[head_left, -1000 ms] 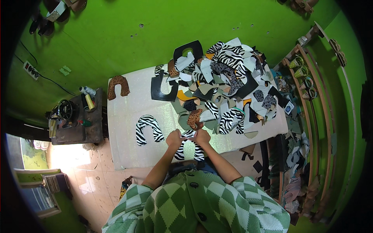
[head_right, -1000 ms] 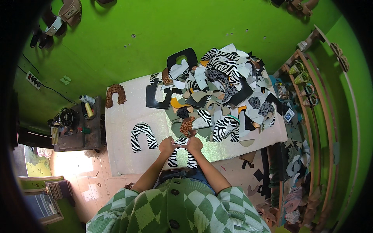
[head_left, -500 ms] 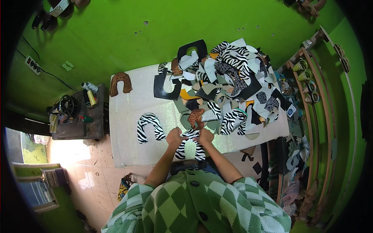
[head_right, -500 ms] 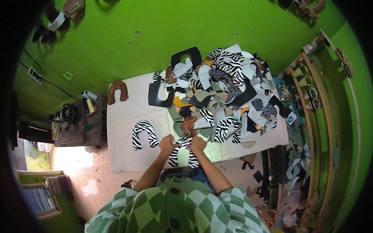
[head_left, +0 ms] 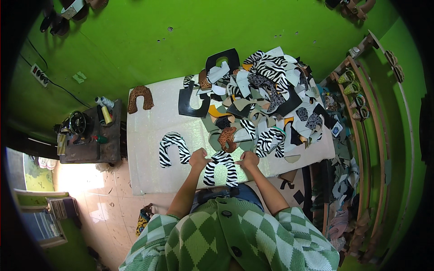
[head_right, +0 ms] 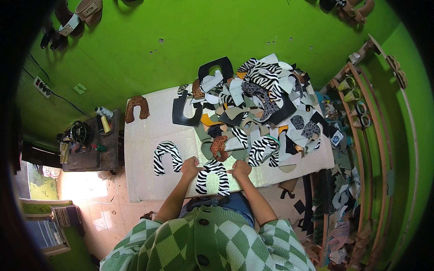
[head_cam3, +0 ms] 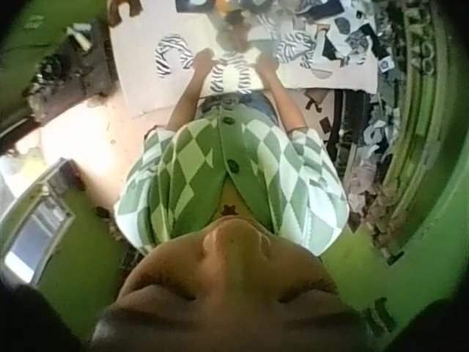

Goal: Sorting and matching zebra-patterned shoe upper components on a workbench.

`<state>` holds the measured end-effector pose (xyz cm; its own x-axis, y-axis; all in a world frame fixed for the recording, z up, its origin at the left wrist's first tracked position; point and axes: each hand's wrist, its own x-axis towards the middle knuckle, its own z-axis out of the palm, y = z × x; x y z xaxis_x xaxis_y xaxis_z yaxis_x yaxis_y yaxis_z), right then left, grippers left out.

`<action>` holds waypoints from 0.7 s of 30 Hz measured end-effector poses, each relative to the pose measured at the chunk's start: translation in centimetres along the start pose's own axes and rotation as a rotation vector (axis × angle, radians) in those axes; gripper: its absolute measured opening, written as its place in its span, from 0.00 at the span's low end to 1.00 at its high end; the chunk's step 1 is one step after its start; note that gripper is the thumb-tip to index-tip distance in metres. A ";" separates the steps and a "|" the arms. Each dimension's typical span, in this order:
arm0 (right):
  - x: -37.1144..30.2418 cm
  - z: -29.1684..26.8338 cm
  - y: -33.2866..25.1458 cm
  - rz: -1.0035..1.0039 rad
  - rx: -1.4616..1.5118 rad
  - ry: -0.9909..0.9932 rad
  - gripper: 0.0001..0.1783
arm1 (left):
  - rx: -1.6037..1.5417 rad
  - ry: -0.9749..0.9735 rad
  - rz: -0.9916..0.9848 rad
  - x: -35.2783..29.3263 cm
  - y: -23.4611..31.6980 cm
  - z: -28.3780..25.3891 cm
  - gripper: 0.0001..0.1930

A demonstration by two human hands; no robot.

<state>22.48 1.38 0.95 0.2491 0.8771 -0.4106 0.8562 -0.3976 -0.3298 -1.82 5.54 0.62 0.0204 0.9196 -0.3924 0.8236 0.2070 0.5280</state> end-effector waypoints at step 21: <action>-2.4 3.6 -3.9 0.018 0.246 0.148 0.19 | 0.036 0.103 -0.006 -2.5 0.3 0.2 0.19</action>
<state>16.95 -0.10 0.17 0.3421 0.8920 -0.2954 0.7198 -0.4509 -0.5278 -1.54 3.24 1.60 -0.0419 0.9481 -0.3151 0.8432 0.2027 0.4979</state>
